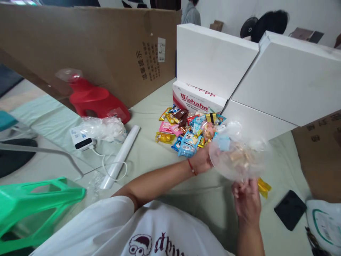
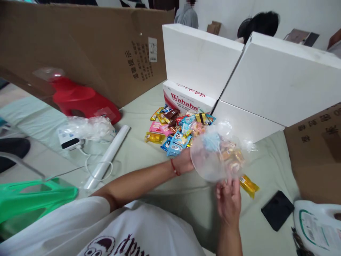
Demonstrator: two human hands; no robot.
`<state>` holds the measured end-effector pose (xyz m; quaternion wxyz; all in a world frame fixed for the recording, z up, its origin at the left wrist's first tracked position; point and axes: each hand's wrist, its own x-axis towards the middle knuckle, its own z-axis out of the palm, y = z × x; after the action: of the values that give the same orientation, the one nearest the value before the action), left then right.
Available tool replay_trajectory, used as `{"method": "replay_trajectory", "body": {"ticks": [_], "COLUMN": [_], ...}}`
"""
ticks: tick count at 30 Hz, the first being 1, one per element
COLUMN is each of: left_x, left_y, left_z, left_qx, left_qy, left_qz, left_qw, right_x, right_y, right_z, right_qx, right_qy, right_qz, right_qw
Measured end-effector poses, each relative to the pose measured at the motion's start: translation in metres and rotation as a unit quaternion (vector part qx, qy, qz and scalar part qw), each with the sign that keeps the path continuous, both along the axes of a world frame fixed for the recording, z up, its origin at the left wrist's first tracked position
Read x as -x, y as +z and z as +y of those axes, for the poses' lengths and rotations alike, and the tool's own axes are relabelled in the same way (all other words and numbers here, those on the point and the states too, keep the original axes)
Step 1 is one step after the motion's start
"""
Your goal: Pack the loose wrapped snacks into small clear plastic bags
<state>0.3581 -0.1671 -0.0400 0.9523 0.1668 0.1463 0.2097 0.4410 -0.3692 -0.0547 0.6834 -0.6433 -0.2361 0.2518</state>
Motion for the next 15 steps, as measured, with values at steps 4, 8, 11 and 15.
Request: {"method": "replay_trajectory", "body": {"ticks": [4, 8, 11, 15], "left_x": [-0.003, 0.033, 0.077, 0.133], "left_y": [-0.022, -0.040, -0.048, -0.048], "left_z": [-0.055, -0.062, -0.054, -0.040], "left_qx": [-0.005, -0.136, -0.267, -0.366], "left_qy": [-0.100, -0.148, -0.156, -0.136], "left_qz": [-0.002, 0.122, 0.184, 0.271], "left_qw": [0.995, 0.972, 0.933, 0.880], "right_x": [-0.008, -0.061, -0.131, -0.221], "right_y": [0.024, 0.044, 0.047, 0.021], "right_z": [-0.029, -0.072, -0.090, -0.068], "right_qx": [-0.040, 0.063, 0.306, 0.560], "right_qy": [-0.019, -0.210, -0.266, -0.166], "right_qz": [0.044, -0.184, -0.416, -0.462], "right_qw": [0.998, 0.958, 0.814, 0.667]}}
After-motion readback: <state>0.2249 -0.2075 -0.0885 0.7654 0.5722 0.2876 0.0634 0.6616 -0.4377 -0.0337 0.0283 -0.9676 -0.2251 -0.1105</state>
